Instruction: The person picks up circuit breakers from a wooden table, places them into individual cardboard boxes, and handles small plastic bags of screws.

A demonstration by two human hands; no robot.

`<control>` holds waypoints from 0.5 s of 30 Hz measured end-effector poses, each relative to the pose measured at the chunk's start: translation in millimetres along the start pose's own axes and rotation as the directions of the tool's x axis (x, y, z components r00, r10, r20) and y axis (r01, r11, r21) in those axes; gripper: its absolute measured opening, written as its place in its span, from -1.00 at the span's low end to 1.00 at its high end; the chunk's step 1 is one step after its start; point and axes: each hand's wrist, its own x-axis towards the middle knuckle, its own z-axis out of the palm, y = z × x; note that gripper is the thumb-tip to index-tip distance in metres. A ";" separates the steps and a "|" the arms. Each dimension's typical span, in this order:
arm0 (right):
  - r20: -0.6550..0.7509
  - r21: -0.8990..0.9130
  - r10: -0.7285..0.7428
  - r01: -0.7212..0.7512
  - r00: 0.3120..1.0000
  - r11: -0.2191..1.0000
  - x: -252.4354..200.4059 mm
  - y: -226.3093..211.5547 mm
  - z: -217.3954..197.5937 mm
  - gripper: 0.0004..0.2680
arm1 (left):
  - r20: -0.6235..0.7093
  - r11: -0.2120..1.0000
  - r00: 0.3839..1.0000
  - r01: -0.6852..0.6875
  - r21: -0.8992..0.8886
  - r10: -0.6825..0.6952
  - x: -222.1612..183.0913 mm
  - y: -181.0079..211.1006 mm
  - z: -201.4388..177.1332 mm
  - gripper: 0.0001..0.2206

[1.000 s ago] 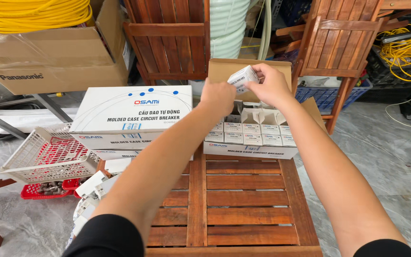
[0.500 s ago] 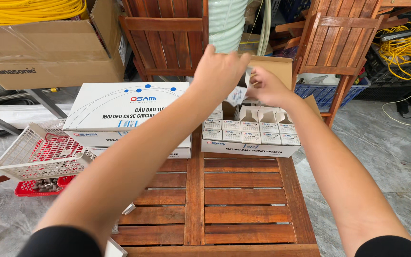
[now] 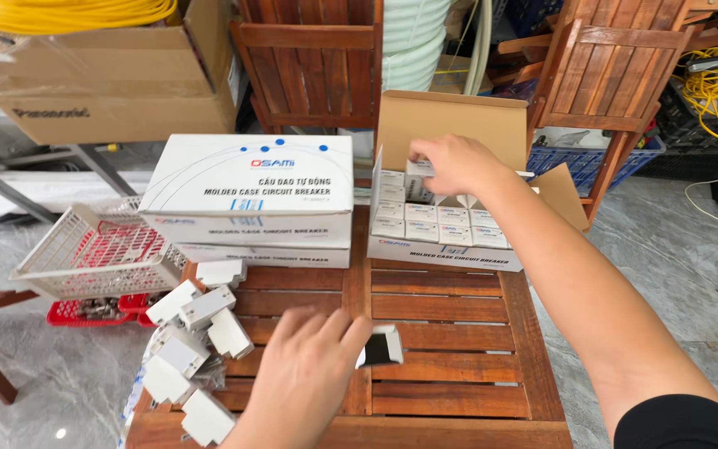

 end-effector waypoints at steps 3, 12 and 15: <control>-0.008 -0.122 -0.003 0.002 1.000 0.992 7.8 5.3 21.4 -0.71 | -0.012 0.992 0.994 0.103 -0.072 -0.105 -31.8 12.2 23.1 -0.70; -0.339 0.637 0.117 0.136 0.934 0.759 -168.8 -87.0 33.8 -0.94 | 0.264 0.842 0.908 0.405 -0.356 -0.325 -61.9 -0.9 68.2 -0.77; 0.049 0.786 -0.034 -0.017 0.998 0.618 -227.0 -136.1 70.3 -0.53 | 0.393 0.772 0.830 0.532 -0.348 -0.395 -58.1 -11.0 66.3 -0.86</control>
